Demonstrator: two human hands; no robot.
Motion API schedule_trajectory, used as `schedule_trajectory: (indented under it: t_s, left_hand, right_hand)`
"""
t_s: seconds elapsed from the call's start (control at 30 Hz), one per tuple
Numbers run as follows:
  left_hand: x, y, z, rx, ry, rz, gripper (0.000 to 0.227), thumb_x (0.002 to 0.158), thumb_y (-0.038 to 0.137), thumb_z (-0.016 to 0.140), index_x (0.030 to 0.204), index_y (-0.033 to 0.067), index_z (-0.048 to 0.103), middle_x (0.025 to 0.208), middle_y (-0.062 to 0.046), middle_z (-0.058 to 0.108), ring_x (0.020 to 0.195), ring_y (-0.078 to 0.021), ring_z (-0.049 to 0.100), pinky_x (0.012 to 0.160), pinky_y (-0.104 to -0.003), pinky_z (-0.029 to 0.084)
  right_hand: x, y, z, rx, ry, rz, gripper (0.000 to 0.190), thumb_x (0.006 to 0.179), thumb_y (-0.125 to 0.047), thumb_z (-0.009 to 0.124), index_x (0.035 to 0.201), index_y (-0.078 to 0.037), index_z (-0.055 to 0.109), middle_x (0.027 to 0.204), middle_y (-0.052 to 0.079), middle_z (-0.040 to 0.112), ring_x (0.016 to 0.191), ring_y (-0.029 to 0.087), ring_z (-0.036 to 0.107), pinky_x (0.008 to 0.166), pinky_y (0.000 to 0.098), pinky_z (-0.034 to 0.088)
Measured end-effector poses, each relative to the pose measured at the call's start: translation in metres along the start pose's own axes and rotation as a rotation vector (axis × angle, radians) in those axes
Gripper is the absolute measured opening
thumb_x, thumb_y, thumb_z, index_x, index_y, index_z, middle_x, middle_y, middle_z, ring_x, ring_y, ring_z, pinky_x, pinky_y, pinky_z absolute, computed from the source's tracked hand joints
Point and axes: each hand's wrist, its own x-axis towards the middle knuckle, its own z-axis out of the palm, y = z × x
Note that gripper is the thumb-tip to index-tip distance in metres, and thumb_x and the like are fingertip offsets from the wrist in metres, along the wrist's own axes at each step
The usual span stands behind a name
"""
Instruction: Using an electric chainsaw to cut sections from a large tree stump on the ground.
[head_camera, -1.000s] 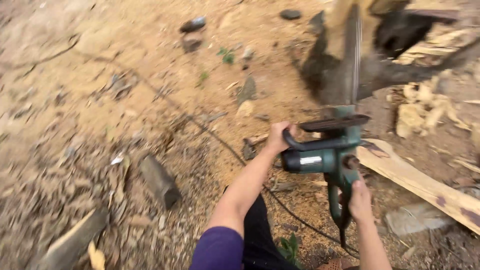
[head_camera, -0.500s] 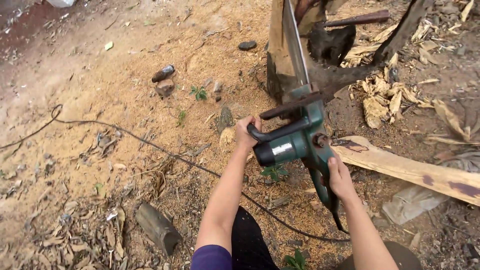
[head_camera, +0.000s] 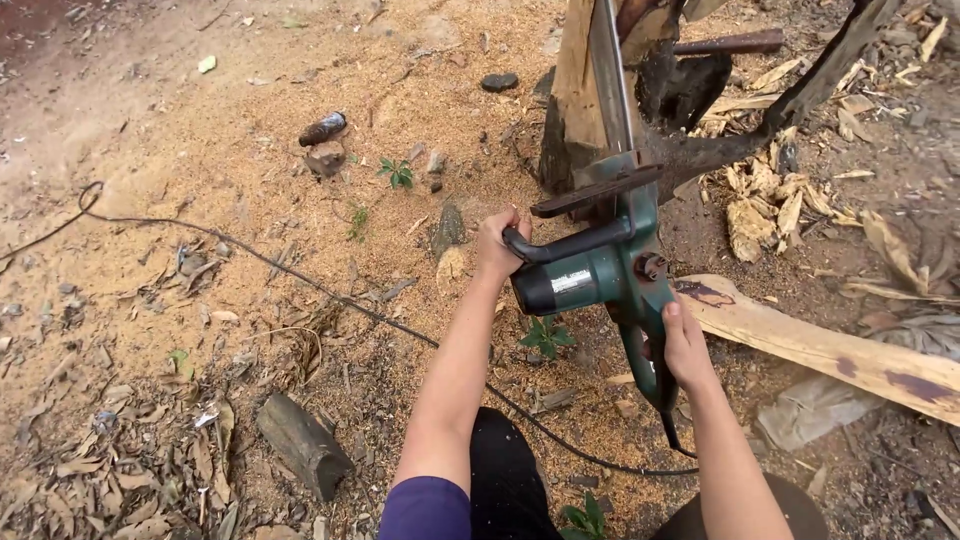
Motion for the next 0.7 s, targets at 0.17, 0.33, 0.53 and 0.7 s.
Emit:
schedule_trajectory:
  t_s: [0.17, 0.33, 0.53, 0.7]
  left_hand:
    - [-0.018, 0.016, -0.006, 0.003, -0.038, -0.026, 0.035, 0.086, 0.017, 0.068, 0.056, 0.0131, 0.051, 0.042, -0.008, 0.04, 0.047, -0.0147, 0.042, 0.046, -0.025, 0.031]
    - [-0.026, -0.015, 0.001, 0.008, -0.058, -0.015, 0.033, 0.085, 0.016, 0.068, 0.056, 0.0126, 0.052, 0.043, -0.011, 0.041, 0.046, -0.0188, 0.043, 0.046, -0.027, 0.032]
    - [-0.041, -0.013, -0.001, 0.011, -0.075, -0.044, 0.034, 0.085, 0.016, 0.068, 0.055, 0.0143, 0.051, 0.041, -0.007, 0.041, 0.045, -0.0161, 0.043, 0.044, -0.025, 0.031]
    - [-0.056, -0.027, 0.005, 0.002, -0.081, -0.063, 0.032, 0.083, 0.014, 0.068, 0.055, 0.0122, 0.053, 0.041, -0.009, 0.041, 0.044, -0.0172, 0.043, 0.044, -0.026, 0.031]
  right_hand:
    - [0.0, 0.039, -0.006, -0.017, -0.019, 0.037, 0.064, 0.107, -0.051, 0.025, 0.16, -0.016, 0.039, 0.061, 0.026, 0.062, 0.054, 0.038, 0.068, 0.046, 0.0474, 0.057]
    - [-0.009, 0.043, -0.002, -0.006, -0.008, 0.049, 0.063, 0.108, -0.046, 0.027, 0.16, -0.012, 0.04, 0.066, 0.029, 0.064, 0.061, 0.038, 0.069, 0.053, 0.0479, 0.058]
    - [-0.02, 0.031, 0.001, -0.028, -0.018, 0.053, 0.066, 0.107, -0.048, 0.028, 0.161, -0.012, 0.039, 0.064, 0.027, 0.064, 0.061, 0.037, 0.069, 0.054, 0.0468, 0.058]
    - [-0.026, 0.034, 0.0, -0.035, -0.03, 0.06, 0.065, 0.106, -0.049, 0.03, 0.161, -0.015, 0.04, 0.068, 0.029, 0.064, 0.064, 0.037, 0.07, 0.058, 0.0475, 0.059]
